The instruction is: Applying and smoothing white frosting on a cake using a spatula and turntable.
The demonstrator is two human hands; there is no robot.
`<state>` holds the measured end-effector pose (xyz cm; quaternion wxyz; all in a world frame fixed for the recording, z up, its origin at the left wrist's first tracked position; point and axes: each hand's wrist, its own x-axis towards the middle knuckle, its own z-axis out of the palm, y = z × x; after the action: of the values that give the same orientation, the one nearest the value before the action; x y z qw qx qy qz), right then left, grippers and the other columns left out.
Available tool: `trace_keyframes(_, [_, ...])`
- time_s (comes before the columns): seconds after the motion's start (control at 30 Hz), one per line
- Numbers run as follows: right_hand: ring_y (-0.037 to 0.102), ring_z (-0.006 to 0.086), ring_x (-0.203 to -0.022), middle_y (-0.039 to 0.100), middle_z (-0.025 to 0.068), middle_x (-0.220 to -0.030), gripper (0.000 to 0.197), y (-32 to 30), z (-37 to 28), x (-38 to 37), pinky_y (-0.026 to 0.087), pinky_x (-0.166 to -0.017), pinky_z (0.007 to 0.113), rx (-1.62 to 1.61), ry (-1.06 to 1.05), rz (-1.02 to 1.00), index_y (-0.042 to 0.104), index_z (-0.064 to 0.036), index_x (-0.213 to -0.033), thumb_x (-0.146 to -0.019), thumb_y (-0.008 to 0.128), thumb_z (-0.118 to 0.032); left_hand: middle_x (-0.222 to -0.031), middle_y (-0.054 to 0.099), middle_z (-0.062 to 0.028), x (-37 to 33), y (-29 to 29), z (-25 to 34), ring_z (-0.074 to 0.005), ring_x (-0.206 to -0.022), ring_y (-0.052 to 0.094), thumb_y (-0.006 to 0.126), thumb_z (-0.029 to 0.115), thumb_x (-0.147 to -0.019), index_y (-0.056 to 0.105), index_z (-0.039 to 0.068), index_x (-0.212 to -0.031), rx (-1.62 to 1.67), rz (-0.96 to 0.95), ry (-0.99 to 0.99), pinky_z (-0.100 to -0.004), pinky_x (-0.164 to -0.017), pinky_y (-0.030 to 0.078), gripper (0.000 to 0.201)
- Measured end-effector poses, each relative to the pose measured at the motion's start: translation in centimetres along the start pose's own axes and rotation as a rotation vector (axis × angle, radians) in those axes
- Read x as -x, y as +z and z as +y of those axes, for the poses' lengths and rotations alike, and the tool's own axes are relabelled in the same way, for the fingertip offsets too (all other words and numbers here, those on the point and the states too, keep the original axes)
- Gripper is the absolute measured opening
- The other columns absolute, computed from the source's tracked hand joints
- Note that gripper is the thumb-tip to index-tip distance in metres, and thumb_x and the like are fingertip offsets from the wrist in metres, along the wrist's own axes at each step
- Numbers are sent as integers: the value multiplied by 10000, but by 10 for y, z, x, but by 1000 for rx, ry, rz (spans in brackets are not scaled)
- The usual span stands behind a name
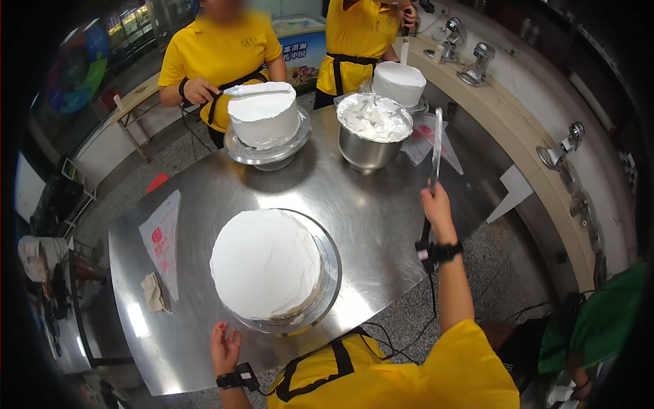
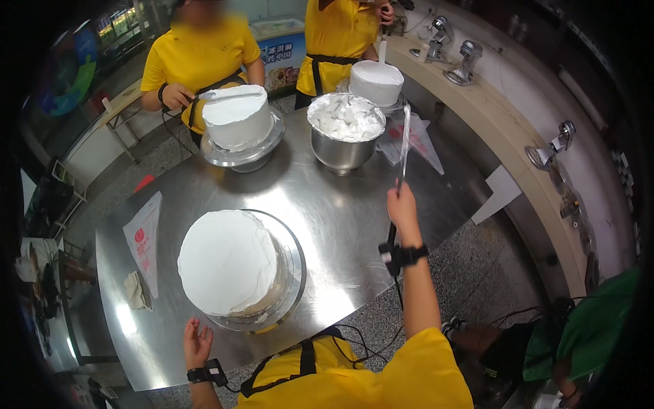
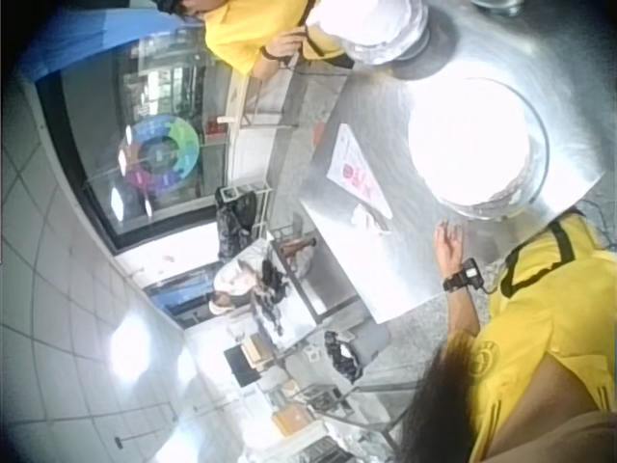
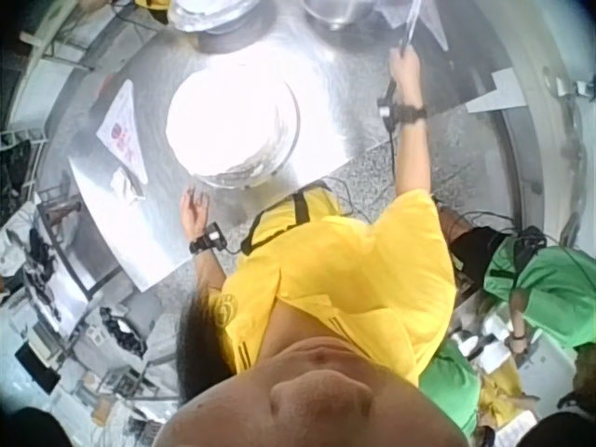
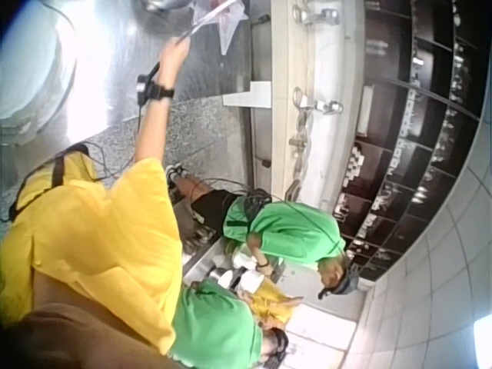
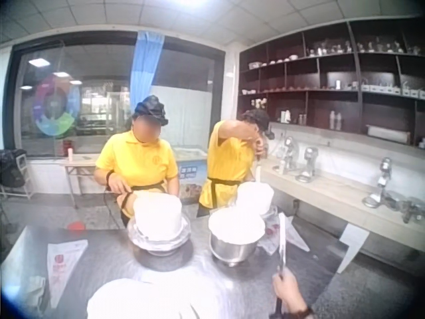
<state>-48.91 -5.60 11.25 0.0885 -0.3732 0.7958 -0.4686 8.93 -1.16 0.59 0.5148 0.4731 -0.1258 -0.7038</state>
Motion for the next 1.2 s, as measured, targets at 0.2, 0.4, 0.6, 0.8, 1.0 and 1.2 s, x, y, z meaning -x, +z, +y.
trace_keyframes(0.2, [509,383,-879,431,265,-1023,470,60,-23,-63,432,-758,403,327,-312,128,333,46,-1172,-714,440,53,-1029,506,10,15,-7,-9,-188,-901,469,546,213,-822,484,144,-1023,42,66,59,-383,-819,400,221])
trace_keyframes(0.4, [522,343,-831,418,187,-941,198,95,-27,-56,451,-696,388,425,-248,166,391,-19,-907,-734,458,50,-1012,498,13,29,-18,-19,-192,-905,466,549,210,-821,488,146,-1021,78,98,85,-375,-816,408,219])
trace_keyframes(0.6, [520,264,-729,466,118,-819,69,87,-15,-52,449,-615,346,724,-477,308,440,-34,-836,-770,458,-47,-1037,480,14,28,-20,-23,-199,-908,449,546,242,-828,472,151,-1046,64,138,75,-370,-809,396,248])
trace_keyframes(0.8, [512,275,-749,485,133,-815,205,66,3,6,442,-629,355,691,-441,251,472,-6,-950,-746,476,-3,-1049,475,7,10,-9,-24,-194,-916,441,558,238,-820,467,153,-1061,56,120,33,-366,-809,391,271])
trace_keyframes(1.0, [505,334,-812,501,162,-874,291,27,16,86,435,-694,375,549,-293,102,466,15,-1041,-752,462,44,-1040,484,50,-11,-11,-18,-165,-946,437,575,231,-803,503,168,-1028,28,-38,-28,-363,-828,396,244])
trace_keyframes(1.2, [566,335,-774,567,211,-818,202,-15,31,106,450,-701,376,283,-250,229,532,46,-946,-751,485,30,-1015,499,13,-13,-8,-9,-169,-896,457,546,228,-818,479,145,-1036,-22,-3,-47,-352,-807,397,243])
